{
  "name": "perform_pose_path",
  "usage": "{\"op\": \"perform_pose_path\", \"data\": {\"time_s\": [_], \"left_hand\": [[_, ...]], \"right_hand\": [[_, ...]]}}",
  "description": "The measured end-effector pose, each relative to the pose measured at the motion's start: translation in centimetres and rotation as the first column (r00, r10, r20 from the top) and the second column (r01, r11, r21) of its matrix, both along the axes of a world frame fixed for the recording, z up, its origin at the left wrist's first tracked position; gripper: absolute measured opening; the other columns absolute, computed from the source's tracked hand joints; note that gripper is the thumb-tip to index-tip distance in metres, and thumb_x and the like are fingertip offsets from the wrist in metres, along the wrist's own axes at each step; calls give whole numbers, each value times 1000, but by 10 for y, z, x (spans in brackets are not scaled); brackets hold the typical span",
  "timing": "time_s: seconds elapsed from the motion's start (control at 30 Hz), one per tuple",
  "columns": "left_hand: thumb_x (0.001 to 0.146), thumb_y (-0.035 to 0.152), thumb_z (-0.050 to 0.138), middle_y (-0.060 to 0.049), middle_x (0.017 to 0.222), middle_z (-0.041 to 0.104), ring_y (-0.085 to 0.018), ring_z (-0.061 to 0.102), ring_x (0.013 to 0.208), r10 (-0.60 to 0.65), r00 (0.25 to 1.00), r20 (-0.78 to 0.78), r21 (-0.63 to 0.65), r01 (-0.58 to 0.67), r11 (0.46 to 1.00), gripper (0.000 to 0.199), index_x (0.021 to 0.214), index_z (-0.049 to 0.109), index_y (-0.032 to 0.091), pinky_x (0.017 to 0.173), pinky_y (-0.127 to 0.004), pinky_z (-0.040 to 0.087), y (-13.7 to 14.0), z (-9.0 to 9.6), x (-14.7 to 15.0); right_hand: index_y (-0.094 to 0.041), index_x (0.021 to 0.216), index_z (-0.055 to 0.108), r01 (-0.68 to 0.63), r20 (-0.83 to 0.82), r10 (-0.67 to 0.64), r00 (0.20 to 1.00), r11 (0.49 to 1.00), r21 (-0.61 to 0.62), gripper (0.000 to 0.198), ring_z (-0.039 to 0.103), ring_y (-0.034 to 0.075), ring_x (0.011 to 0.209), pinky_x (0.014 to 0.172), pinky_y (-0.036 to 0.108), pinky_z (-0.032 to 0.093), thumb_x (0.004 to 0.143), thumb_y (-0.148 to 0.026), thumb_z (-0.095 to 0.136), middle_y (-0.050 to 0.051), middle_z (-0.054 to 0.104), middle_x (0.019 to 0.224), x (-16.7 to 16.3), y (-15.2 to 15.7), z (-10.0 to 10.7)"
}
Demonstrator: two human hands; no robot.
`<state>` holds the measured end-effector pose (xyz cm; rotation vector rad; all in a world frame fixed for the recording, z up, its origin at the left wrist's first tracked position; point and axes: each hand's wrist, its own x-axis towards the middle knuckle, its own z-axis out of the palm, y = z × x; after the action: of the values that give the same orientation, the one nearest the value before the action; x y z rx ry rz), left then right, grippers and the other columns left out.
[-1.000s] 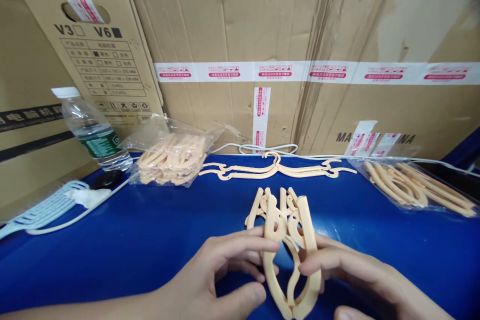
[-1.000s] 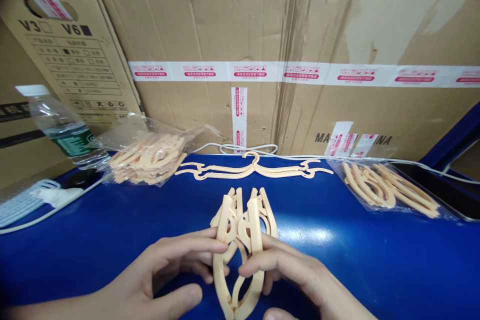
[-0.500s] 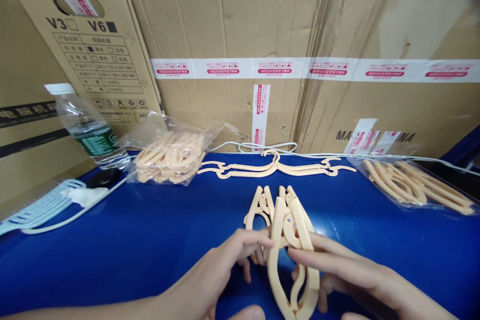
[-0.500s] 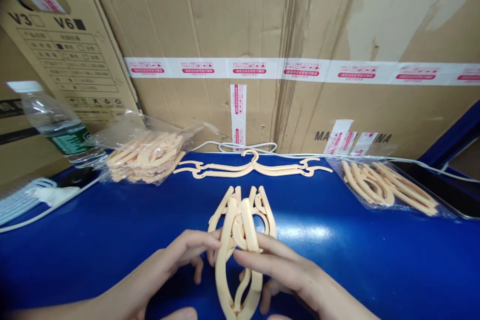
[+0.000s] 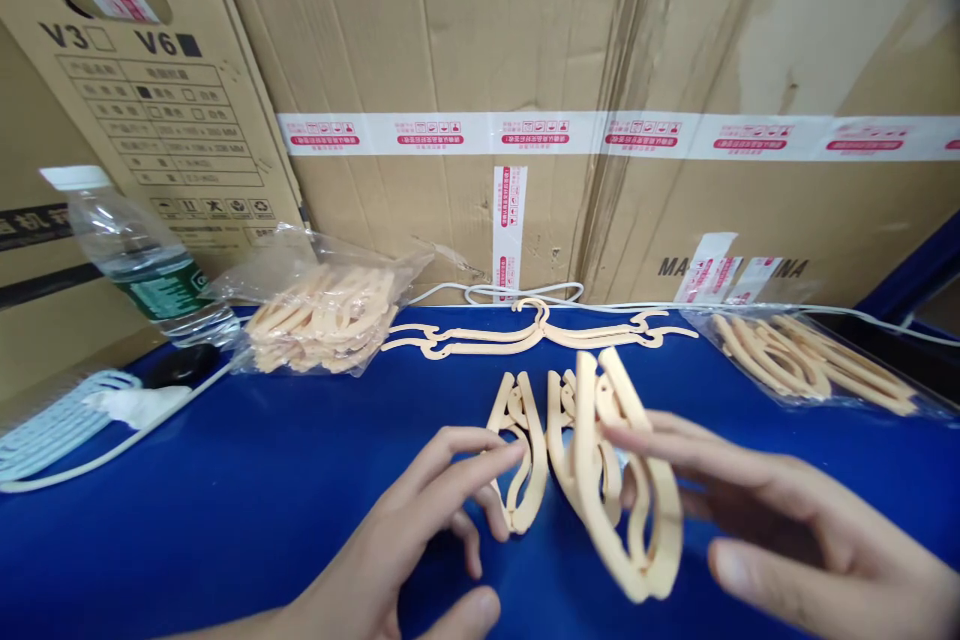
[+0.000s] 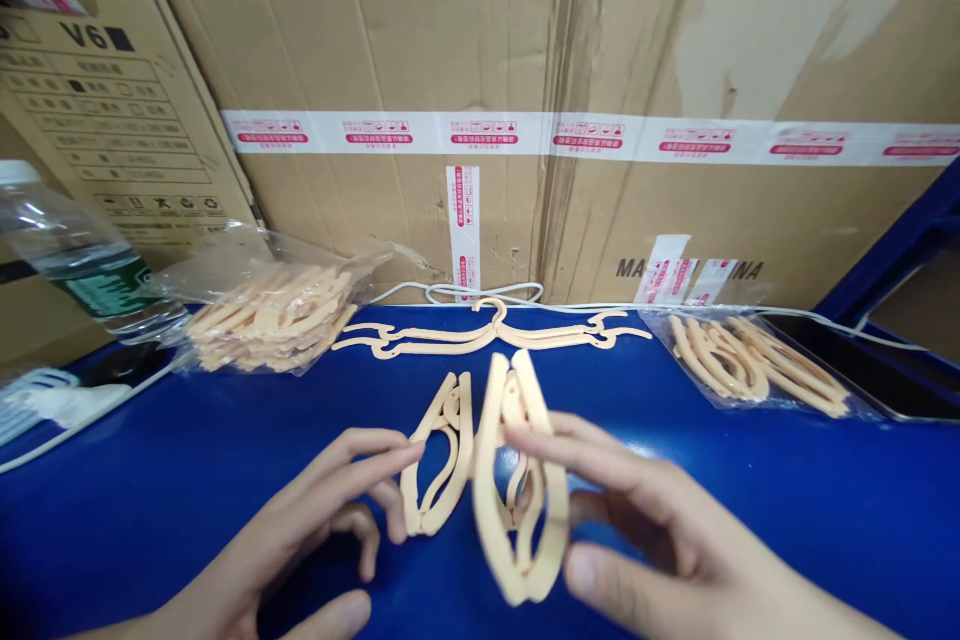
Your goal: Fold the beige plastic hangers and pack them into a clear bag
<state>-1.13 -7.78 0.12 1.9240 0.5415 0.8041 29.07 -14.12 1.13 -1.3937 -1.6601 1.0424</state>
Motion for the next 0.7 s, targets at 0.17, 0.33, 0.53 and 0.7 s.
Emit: {"op": "perform_pose_path", "data": {"time_s": [0.17, 0.33, 0.53, 0.7], "left_hand": [[83, 13, 61, -3, 134, 55, -22, 64, 98, 181, 975, -128, 197, -154, 968, 61, 135, 52, 44, 86, -28, 55, 2, 3, -3], [82, 16, 61, -5, 136, 58, -30, 56, 121, 158, 974, -162, 357, -91, 930, 56, 133, 57, 38, 105, -37, 45, 4, -5, -2], [91, 31, 61, -7, 144, 53, -32, 43, 136, 105, 941, -323, 469, 63, 881, 51, 140, 51, 31, 118, -44, 25, 2, -17, -1], [98, 21, 48, -3, 155, 39, -26, 29, 146, 175, 854, -491, 664, 236, 709, 51, 148, 37, 26, 120, -49, 17, 2, -23, -1]], "right_hand": [[-38, 134, 58, 84, 183, -93, 979, 995, 55, 58, 45, 36, 132, 102, 49, 42, 79, -51, 72, 4, 53, 144, 32, 20, 8], [-40, 140, 50, -6, 465, -43, 884, 994, 105, 72, 37, 40, 136, 105, 57, 35, 74, -51, 76, 4, 49, 147, 42, 18, -3], [-37, 148, 35, -137, 654, 35, 755, 985, 106, 79, 41, 43, 134, 101, 54, 47, 80, -53, 71, 8, 45, 150, 42, 17, -7], [-38, 153, 19, -234, 759, 84, 646, 968, 92, 78, 50, 38, 128, 95, 51, 55, 89, -54, 60, 8, 48, 146, 43, 16, -11]]}}
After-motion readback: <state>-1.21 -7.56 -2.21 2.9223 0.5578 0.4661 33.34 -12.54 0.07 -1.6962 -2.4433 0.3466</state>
